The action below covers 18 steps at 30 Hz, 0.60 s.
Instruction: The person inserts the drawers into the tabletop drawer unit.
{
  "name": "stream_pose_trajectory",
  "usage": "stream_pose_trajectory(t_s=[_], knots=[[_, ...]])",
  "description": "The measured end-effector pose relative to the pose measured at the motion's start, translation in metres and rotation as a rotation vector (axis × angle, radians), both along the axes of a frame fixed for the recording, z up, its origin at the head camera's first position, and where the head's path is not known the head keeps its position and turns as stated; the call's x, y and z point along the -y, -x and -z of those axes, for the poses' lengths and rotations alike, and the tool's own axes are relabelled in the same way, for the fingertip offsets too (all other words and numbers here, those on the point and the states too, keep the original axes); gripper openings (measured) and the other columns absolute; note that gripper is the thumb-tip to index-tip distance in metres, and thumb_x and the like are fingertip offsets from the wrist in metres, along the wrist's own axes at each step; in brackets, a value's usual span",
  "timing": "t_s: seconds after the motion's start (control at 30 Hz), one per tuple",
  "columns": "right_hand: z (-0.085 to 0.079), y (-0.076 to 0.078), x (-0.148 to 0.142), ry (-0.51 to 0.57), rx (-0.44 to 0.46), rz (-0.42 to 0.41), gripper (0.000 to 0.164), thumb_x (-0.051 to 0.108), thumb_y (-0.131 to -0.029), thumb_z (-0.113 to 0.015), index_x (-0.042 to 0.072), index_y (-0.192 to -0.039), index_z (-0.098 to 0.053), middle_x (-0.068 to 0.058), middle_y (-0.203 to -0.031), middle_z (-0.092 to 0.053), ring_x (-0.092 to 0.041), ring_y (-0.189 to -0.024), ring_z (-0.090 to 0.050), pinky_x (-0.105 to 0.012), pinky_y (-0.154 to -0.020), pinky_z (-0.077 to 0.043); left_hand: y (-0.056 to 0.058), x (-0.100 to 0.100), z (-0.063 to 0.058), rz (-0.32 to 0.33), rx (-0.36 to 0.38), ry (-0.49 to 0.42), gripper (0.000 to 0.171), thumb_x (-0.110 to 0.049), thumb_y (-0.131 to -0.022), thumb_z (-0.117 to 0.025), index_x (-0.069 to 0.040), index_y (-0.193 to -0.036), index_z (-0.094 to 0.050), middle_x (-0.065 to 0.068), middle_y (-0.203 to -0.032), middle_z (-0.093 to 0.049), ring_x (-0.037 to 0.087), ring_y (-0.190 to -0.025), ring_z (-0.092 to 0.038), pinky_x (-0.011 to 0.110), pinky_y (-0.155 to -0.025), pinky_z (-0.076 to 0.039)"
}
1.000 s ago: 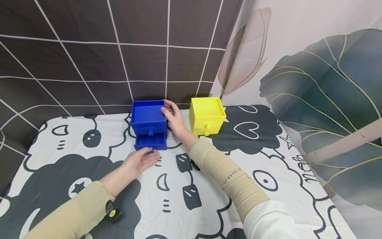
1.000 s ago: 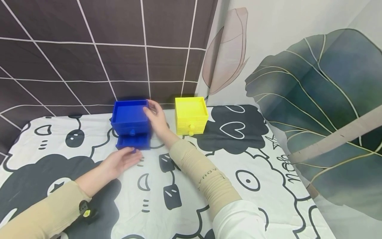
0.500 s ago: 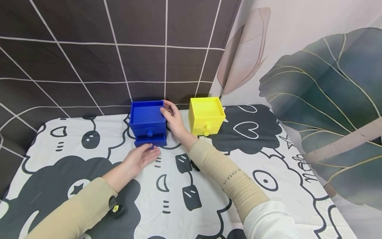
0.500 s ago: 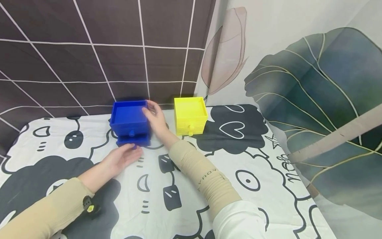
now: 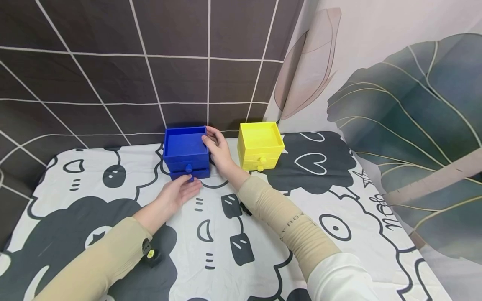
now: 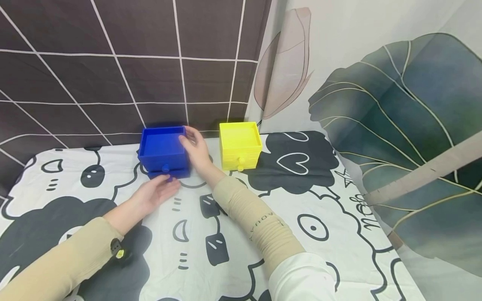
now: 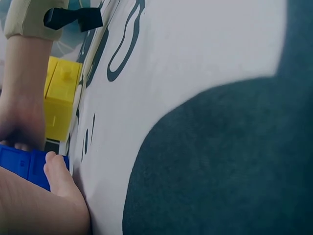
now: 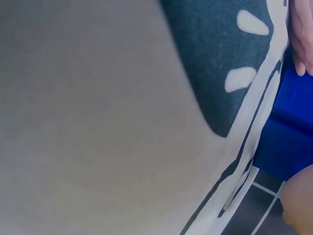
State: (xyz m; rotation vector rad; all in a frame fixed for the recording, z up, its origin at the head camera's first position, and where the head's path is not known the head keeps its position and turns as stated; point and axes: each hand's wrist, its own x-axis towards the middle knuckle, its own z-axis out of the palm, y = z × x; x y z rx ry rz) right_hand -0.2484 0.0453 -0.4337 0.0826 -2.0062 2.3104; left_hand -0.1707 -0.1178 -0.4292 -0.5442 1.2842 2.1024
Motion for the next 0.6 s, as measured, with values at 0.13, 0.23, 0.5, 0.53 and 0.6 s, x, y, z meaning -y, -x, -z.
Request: stream_pose_trajectory(t_s=[0.13, 0.23, 0.5, 0.53, 0.6], knots=[[0.0010, 0.0003, -0.0003, 0.000, -0.003, 0.004, 0.045, 0.005, -0.108, -0.055, -0.005, -0.151, -0.048, -0.025, -0.153, -0.051, -0.034, -0.140, -0.053, -0.039, -0.122, -0.047, 0.0024, -0.0018, -0.0011, -0.012, 0.005, -0.013, 0.015, -0.015, -0.114, -0.043, -0.007, -0.120, -0.054, 0.003, -0.094, -0.077, 0.009, -0.085, -0.078, 0.035, -0.118, -0.045], [0.0009, -0.0001, -0.0005, -0.003, -0.007, 0.009, 0.045, 0.005, -0.108, -0.055, -0.005, -0.151, -0.049, -0.026, -0.152, -0.052, -0.035, -0.140, -0.052, -0.040, -0.122, -0.047, 0.0046, -0.0021, -0.0008, -0.012, 0.003, -0.016, 0.015, -0.015, -0.114, -0.043, -0.007, -0.118, -0.055, 0.003, -0.094, -0.078, 0.009, -0.085, -0.078, 0.034, -0.117, -0.046], [0.0005, 0.0002, 0.0001, -0.003, -0.003, -0.004, 0.045, 0.007, -0.108, -0.054, -0.004, -0.152, -0.048, -0.025, -0.154, -0.051, -0.036, -0.141, -0.053, -0.039, -0.123, -0.047, 0.0086, -0.0007, 0.0019, -0.012, 0.008, -0.017, 0.013, -0.017, -0.114, -0.044, -0.009, -0.118, -0.054, 0.004, -0.097, -0.078, 0.010, -0.086, -0.078, 0.034, -0.116, -0.048], [0.0004, 0.0004, 0.0000, -0.001, -0.002, -0.004, 0.045, 0.007, -0.108, -0.054, -0.004, -0.152, -0.048, -0.025, -0.154, -0.051, -0.036, -0.141, -0.053, -0.040, -0.123, -0.047, 0.0087, -0.0007, 0.0021, -0.010, 0.007, -0.017, 0.013, -0.017, -0.114, -0.044, -0.009, -0.118, -0.054, 0.004, -0.097, -0.078, 0.010, -0.086, -0.078, 0.034, -0.116, -0.048], [0.0007, 0.0006, -0.0004, -0.003, 0.003, -0.004, 0.045, 0.007, -0.108, -0.054, -0.004, -0.152, -0.048, -0.025, -0.154, -0.051, -0.036, -0.142, -0.052, -0.040, -0.123, -0.046, 0.0089, -0.0007, 0.0021, -0.007, 0.006, -0.018, 0.013, -0.017, -0.114, -0.045, -0.010, -0.119, -0.054, 0.004, -0.099, -0.078, 0.010, -0.086, -0.078, 0.034, -0.116, -0.048]])
